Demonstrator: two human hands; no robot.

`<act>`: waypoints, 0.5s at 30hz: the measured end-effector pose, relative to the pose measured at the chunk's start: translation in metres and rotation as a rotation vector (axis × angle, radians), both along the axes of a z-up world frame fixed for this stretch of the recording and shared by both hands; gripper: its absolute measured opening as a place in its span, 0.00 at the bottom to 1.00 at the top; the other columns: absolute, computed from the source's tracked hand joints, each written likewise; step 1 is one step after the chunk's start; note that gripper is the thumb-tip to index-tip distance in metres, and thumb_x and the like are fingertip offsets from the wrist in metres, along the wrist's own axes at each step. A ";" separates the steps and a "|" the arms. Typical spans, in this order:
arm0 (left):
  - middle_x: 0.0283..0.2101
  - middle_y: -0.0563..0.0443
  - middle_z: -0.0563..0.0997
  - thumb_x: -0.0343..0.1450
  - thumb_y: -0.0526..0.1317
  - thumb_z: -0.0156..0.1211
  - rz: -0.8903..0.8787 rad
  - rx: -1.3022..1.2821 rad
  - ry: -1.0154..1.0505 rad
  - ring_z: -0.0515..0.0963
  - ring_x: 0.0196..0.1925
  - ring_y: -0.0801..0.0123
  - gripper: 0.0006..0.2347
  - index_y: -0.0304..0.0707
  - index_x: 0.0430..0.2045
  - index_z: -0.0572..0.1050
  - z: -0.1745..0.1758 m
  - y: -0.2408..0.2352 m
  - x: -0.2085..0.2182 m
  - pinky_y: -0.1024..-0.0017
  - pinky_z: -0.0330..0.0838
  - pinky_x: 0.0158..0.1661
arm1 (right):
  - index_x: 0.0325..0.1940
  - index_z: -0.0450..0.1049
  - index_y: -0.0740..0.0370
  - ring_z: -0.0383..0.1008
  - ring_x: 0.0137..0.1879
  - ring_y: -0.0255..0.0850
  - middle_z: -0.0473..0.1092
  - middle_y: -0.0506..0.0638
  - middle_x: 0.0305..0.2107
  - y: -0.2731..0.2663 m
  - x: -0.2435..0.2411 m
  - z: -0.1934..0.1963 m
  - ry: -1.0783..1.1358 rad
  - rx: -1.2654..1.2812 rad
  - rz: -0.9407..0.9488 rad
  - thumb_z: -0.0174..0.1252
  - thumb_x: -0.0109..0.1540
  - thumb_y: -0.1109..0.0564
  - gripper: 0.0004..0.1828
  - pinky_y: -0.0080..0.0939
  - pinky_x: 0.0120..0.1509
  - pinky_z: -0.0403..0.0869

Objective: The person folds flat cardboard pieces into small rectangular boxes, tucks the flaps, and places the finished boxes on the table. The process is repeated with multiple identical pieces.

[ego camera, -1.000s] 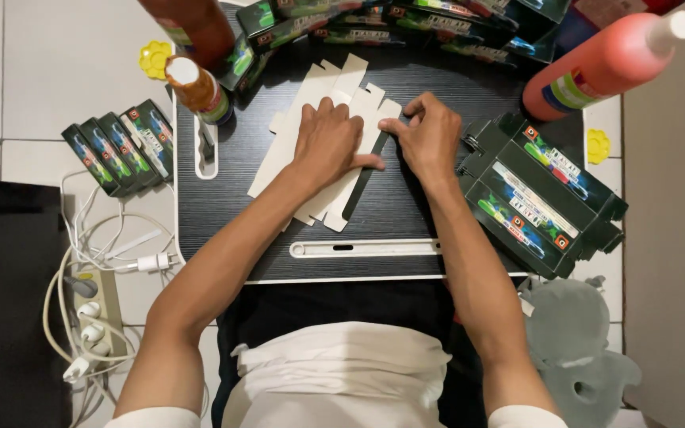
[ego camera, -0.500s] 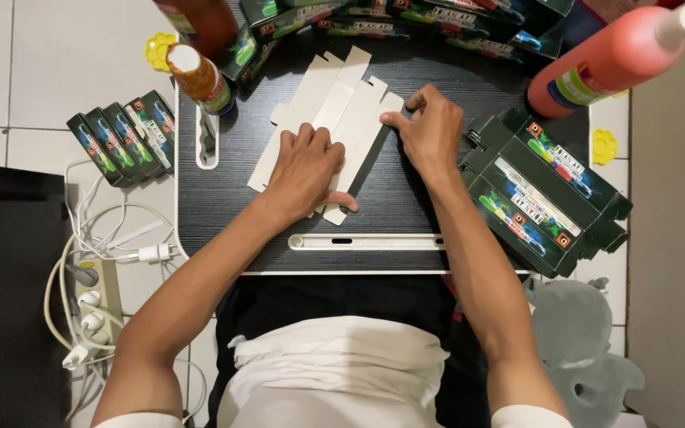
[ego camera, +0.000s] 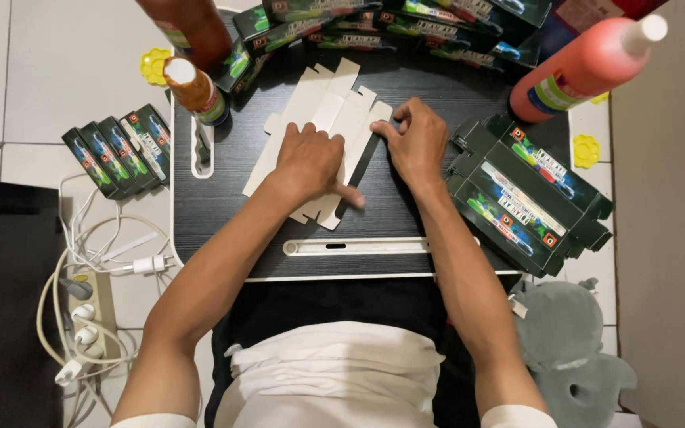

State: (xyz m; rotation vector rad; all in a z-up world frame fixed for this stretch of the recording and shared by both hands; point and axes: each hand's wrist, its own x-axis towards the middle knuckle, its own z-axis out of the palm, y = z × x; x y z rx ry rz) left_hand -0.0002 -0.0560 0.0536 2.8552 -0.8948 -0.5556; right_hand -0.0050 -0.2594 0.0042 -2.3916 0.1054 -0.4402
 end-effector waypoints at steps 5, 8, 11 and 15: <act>0.32 0.34 0.81 0.59 0.68 0.69 0.133 -0.210 -0.111 0.82 0.41 0.41 0.33 0.31 0.35 0.75 -0.036 -0.008 0.020 0.50 0.74 0.41 | 0.37 0.74 0.56 0.76 0.33 0.51 0.66 0.48 0.22 -0.002 -0.003 -0.006 -0.014 -0.015 0.054 0.81 0.51 0.41 0.25 0.48 0.41 0.75; 0.31 0.35 0.80 0.60 0.66 0.69 0.130 -0.255 -0.120 0.82 0.40 0.40 0.31 0.31 0.35 0.75 -0.022 -0.003 0.008 0.50 0.75 0.39 | 0.37 0.75 0.56 0.76 0.33 0.51 0.66 0.48 0.22 -0.001 -0.008 0.003 0.006 0.010 0.046 0.83 0.47 0.42 0.27 0.49 0.42 0.75; 0.33 0.37 0.79 0.58 0.65 0.72 0.084 -0.254 -0.167 0.80 0.42 0.41 0.32 0.31 0.37 0.75 -0.030 -0.003 0.007 0.52 0.75 0.37 | 0.35 0.74 0.59 0.76 0.30 0.49 0.68 0.47 0.19 -0.003 0.002 0.013 0.144 0.055 -0.003 0.85 0.44 0.46 0.28 0.48 0.40 0.75; 0.35 0.39 0.77 0.54 0.65 0.74 0.053 -0.222 -0.170 0.78 0.44 0.43 0.33 0.33 0.37 0.75 -0.030 0.003 0.002 0.53 0.74 0.37 | 0.33 0.74 0.58 0.76 0.26 0.48 0.70 0.46 0.16 -0.006 0.013 0.018 0.212 0.048 -0.015 0.84 0.45 0.48 0.26 0.47 0.35 0.74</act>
